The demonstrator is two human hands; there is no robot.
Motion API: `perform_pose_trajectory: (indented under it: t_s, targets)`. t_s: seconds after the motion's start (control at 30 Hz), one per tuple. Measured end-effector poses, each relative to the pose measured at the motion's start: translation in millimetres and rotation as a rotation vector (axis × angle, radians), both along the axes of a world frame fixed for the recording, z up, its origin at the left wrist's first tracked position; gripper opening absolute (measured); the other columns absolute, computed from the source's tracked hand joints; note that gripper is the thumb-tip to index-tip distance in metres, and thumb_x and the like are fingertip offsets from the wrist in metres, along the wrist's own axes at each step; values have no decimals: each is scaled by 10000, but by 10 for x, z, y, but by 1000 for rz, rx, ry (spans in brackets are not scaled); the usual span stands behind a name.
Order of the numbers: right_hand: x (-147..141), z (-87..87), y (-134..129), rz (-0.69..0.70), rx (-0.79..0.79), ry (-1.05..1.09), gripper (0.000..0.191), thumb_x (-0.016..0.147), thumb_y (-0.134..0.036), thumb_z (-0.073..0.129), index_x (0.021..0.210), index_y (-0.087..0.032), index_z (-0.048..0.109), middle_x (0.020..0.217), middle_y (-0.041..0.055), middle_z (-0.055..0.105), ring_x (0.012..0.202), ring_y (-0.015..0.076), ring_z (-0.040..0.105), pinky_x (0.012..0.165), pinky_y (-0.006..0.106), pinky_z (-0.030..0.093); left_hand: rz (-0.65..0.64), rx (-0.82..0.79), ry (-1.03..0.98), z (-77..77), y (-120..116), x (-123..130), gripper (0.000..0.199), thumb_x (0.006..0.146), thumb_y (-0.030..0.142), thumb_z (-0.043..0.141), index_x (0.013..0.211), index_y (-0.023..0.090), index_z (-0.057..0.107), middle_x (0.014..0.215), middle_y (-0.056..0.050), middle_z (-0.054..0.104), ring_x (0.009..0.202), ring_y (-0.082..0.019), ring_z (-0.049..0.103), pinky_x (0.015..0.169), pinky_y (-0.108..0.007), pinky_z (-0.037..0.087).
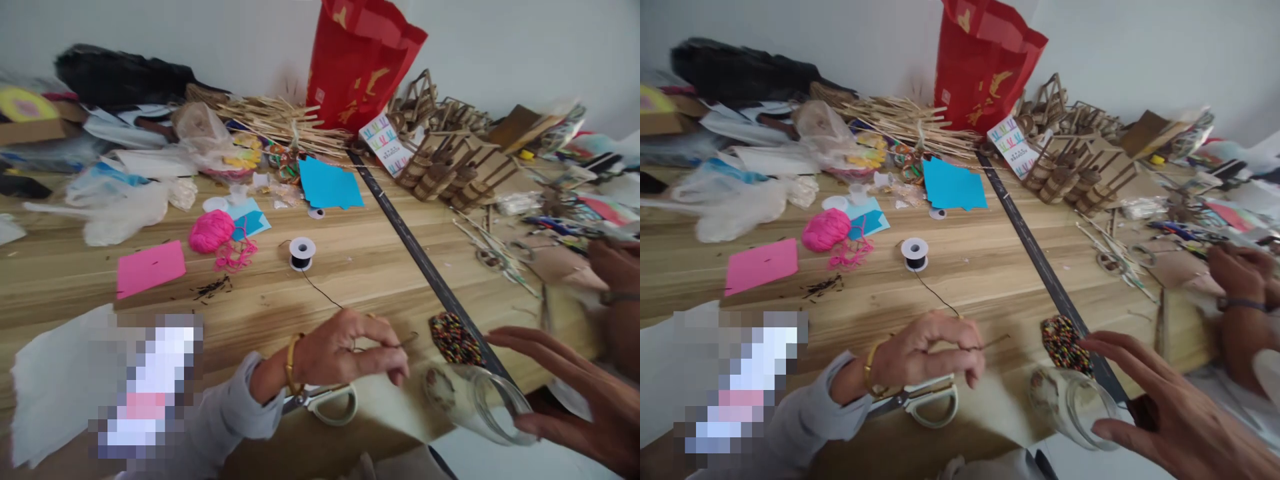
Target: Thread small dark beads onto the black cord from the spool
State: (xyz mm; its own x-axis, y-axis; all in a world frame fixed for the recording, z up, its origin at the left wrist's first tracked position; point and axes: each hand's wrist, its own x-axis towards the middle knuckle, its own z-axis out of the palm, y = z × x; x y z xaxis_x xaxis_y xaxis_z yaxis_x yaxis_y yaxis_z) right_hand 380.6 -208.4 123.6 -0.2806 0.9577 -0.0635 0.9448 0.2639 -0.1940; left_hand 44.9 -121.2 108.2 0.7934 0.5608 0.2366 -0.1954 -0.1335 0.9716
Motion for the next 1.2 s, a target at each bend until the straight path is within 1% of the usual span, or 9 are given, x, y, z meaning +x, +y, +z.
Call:
perform_pose_trajectory:
  t_s: [0.07, 0.17, 0.3, 0.4, 0.63, 0.83, 1.0, 1.13, 1.2]
  targets:
    - [-63, 6, -17, 16, -97, -24, 795, 666, -495, 670, 1345, -368, 275, 1363, 69, 377, 1146, 310, 493, 884, 370, 505, 47, -43, 11, -32, 28, -71, 290, 877, 254, 452, 730, 93, 643, 712, -91, 652, 723, -147, 596, 757, -265, 464]
    - [-159, -67, -83, 53, -212, 17, 925, 649, -412, 701, 1394, -313, 162, 1419, 80, 282, 1217, 314, 423, 958, 349, 454, 106, -88, -1, -102, 43, -161, 299, 878, 285, 451, 748, 90, 637, 673, -85, 637, 706, -157, 588, 719, -279, 458]
    - [-195, -223, -188, 17, -266, 9, 903, 647, -274, 674, 1399, -278, 174, 1421, 75, 296, 1236, 302, 404, 971, 359, 444, 163, -84, 45, -190, 43, -243, 327, 873, 310, 450, 694, 98, 624, 686, -83, 627, 708, -161, 580, 686, -270, 451]
    - [-175, -293, -217, 36, -284, 1, 818, 688, -266, 625, 1388, -274, 202, 1391, 74, 358, 1210, 275, 446, 971, 386, 443, 180, -78, 83, -244, 61, -281, 335, 872, 314, 444, 678, 100, 613, 699, -78, 621, 694, -154, 576, 672, -265, 449]
    - [-124, -251, -99, 68, -241, 31, 717, 719, -238, 582, 1356, -227, 253, 1343, 100, 424, 1201, 260, 458, 982, 381, 431, 211, -57, 95, -326, 130, -340, 309, 869, 311, 443, 725, 100, 617, 670, -62, 618, 677, -154, 567, 665, -269, 454]
    - [-86, -216, -39, 59, -270, 40, 713, 728, -270, 592, 1352, -216, 250, 1341, 109, 416, 1203, 261, 454, 992, 393, 416, 231, -41, 142, -351, 153, -369, 305, 873, 290, 438, 721, 100, 622, 687, -56, 625, 686, -155, 571, 691, -273, 446]
    - [-270, -179, 19, 56, -314, 86, 735, 759, -335, 602, 1371, -220, 210, 1379, 109, 354, 1257, 259, 379, 1022, 386, 376, 252, -36, 146, -352, 160, -372, 297, 871, 271, 446, 705, 97, 622, 684, -57, 625, 694, -155, 572, 686, -265, 443]
    - [-411, -279, 69, 42, -243, 235, 745, 760, -435, 609, 1364, -204, 238, 1370, 129, 350, 1278, 294, 329, 1048, 435, 315, 289, -50, 113, -397, 170, -392, 298, 869, 274, 452, 710, 101, 634, 709, -63, 639, 737, -169, 589, 715, -271, 447]
    - [-440, -366, 83, 23, -220, 353, 832, 718, -503, 641, 1369, -201, 221, 1369, 141, 344, 1270, 307, 333, 1039, 436, 323, 349, -60, 90, -456, 192, -421, 286, 872, 272, 447, 748, 112, 650, 777, -68, 658, 807, -185, 599, 765, -285, 446]
